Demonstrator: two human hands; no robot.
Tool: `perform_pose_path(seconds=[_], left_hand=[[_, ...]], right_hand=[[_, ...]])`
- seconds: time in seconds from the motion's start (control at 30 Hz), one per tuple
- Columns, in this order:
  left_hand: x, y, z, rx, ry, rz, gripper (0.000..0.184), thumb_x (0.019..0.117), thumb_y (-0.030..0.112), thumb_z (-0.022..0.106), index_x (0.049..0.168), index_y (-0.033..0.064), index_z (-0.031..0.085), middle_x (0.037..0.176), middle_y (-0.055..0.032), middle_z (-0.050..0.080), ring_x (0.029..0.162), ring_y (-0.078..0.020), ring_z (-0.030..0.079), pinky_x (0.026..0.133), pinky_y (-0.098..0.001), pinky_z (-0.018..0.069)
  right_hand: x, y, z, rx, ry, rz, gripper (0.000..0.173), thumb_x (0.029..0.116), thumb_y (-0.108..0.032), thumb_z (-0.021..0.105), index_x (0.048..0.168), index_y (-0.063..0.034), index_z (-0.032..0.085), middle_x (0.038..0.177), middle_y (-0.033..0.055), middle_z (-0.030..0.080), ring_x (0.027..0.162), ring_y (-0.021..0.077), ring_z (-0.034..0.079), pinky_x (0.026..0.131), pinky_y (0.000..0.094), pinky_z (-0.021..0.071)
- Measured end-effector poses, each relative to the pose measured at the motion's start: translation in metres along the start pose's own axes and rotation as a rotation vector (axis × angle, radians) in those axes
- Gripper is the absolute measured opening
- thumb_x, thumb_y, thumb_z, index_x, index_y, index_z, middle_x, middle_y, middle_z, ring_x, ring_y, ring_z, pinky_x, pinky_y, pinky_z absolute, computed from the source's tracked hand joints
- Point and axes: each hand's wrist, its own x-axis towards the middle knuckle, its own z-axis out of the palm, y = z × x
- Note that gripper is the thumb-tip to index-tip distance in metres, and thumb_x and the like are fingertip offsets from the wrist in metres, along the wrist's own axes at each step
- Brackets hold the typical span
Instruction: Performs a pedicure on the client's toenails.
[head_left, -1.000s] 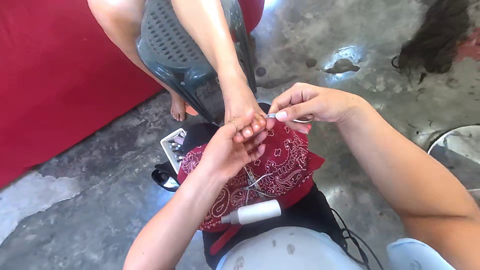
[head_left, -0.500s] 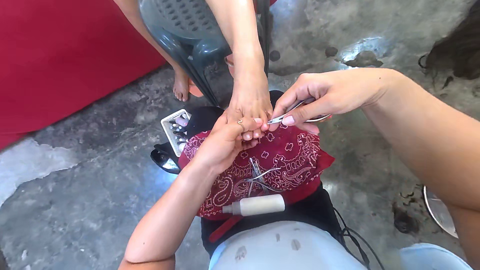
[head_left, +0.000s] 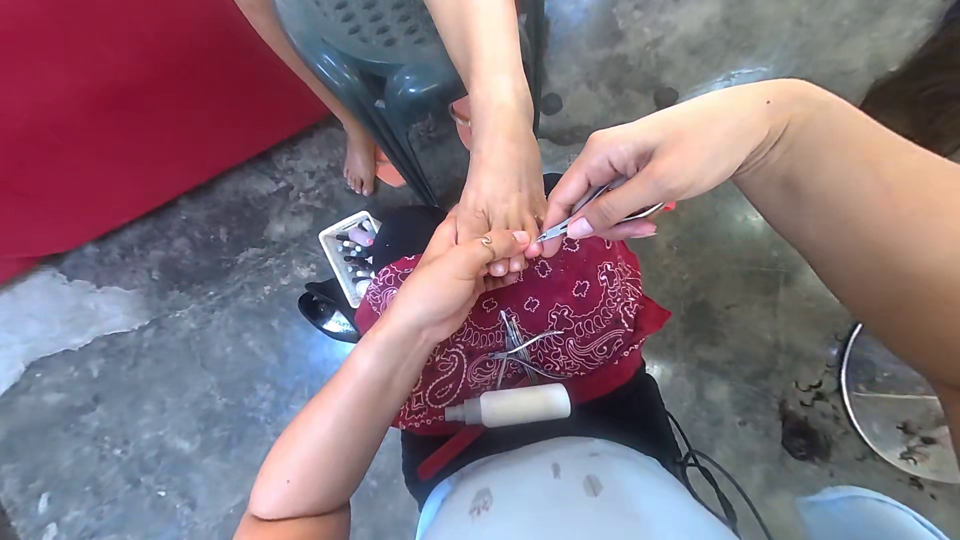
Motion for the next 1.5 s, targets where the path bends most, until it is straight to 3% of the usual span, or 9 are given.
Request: perform_pose_path(seconds=[0.2, 0.37, 0.6, 0.73, 1.07, 1.2, 1.33, 1.4, 1.5], left_hand=[[-0.001, 0.001, 0.001, 0.014, 0.008, 0.003, 0.022, 0.0953, 0.006, 0.054, 0.116, 0.0100, 0.052, 0.079, -0.0034, 0.064, 0.070, -0.0100, 0.065, 0.070, -0.0249, 0.0586], [-0.002, 0.002, 0.002, 0.022, 0.017, 0.005, 0.017, 0.0956, 0.005, 0.054, 0.112, 0.0093, 0.054, 0.081, -0.0046, 0.066, 0.070, -0.0098, 0.065, 0.070, -0.0243, 0.0579], [-0.002, 0.001, 0.003, 0.028, 0.018, 0.014, 0.019, 0.0957, 0.005, 0.055, 0.114, 0.0100, 0.053, 0.080, -0.0036, 0.066, 0.070, -0.0093, 0.066, 0.069, -0.0242, 0.0583], [-0.001, 0.001, 0.002, 0.025, 0.017, 0.010, 0.021, 0.0955, 0.004, 0.055, 0.116, 0.0102, 0.053, 0.081, -0.0039, 0.066, 0.070, -0.0091, 0.065, 0.068, -0.0240, 0.0580], [-0.001, 0.002, 0.003, 0.016, 0.019, 0.019, 0.021, 0.0950, 0.004, 0.054, 0.115, 0.0108, 0.052, 0.080, -0.0034, 0.065, 0.069, -0.0099, 0.065, 0.069, -0.0252, 0.0585], [0.000, 0.001, 0.004, 0.030, 0.021, 0.022, 0.023, 0.0947, 0.005, 0.055, 0.116, 0.0111, 0.051, 0.080, -0.0029, 0.066, 0.069, -0.0090, 0.065, 0.068, -0.0244, 0.0581], [0.000, 0.000, 0.003, 0.014, 0.001, 0.023, 0.022, 0.0952, 0.005, 0.055, 0.116, 0.0108, 0.052, 0.083, -0.0035, 0.066, 0.070, -0.0098, 0.065, 0.070, -0.0255, 0.0586], [-0.001, 0.000, 0.004, -0.015, 0.004, 0.012, 0.023, 0.0949, 0.004, 0.054, 0.117, 0.0101, 0.053, 0.084, -0.0046, 0.066, 0.072, -0.0108, 0.066, 0.071, -0.0268, 0.0587], [-0.003, 0.001, 0.006, -0.030, 0.021, -0.008, 0.022, 0.0952, 0.004, 0.055, 0.116, 0.0108, 0.054, 0.085, -0.0041, 0.067, 0.074, -0.0111, 0.067, 0.073, -0.0273, 0.0598]], right_hand=[[0.004, -0.001, -0.001, -0.087, -0.007, -0.050, 0.024, 0.1034, -0.007, 0.054, 0.109, -0.0016, 0.076, 0.064, -0.0017, 0.065, 0.046, 0.0008, 0.050, 0.041, 0.0149, 0.0387], [0.003, -0.002, -0.003, 0.022, -0.023, 0.027, 0.027, 0.1034, -0.004, 0.050, 0.113, 0.0007, 0.074, 0.058, -0.0022, 0.055, 0.040, -0.0004, 0.043, 0.036, 0.0134, 0.0353], [0.007, -0.005, -0.003, -0.084, -0.019, 0.005, 0.022, 0.1026, -0.007, 0.055, 0.108, -0.0021, 0.076, 0.063, -0.0007, 0.063, 0.043, 0.0012, 0.049, 0.039, 0.0148, 0.0394], [0.004, -0.011, -0.002, -0.066, -0.019, 0.057, 0.025, 0.1032, -0.006, 0.053, 0.111, -0.0024, 0.076, 0.060, -0.0015, 0.058, 0.040, 0.0004, 0.042, 0.036, 0.0140, 0.0334], [0.003, -0.001, -0.003, 0.002, -0.004, 0.010, 0.028, 0.1018, -0.003, 0.051, 0.113, -0.0010, 0.076, 0.057, -0.0027, 0.056, 0.040, -0.0009, 0.042, 0.036, 0.0131, 0.0325], [0.005, 0.002, -0.001, -0.010, -0.011, -0.051, 0.025, 0.1020, -0.004, 0.053, 0.110, 0.0009, 0.075, 0.057, -0.0039, 0.057, 0.040, -0.0013, 0.046, 0.037, 0.0131, 0.0380], [0.000, -0.004, -0.002, -0.063, -0.008, -0.015, 0.027, 0.1020, -0.003, 0.051, 0.113, -0.0005, 0.075, 0.056, -0.0029, 0.054, 0.039, 0.0000, 0.041, 0.035, 0.0146, 0.0324], [-0.003, -0.004, 0.000, 0.007, 0.086, -0.119, 0.027, 0.1018, -0.004, 0.047, 0.109, 0.0004, 0.073, 0.059, -0.0050, 0.053, 0.040, -0.0015, 0.040, 0.035, 0.0138, 0.0320], [0.010, 0.000, 0.028, 0.259, 0.432, -0.486, 0.023, 0.1022, -0.008, 0.045, 0.104, -0.0009, 0.066, 0.058, -0.0088, 0.050, 0.044, -0.0028, 0.042, 0.041, 0.0136, 0.0366]])
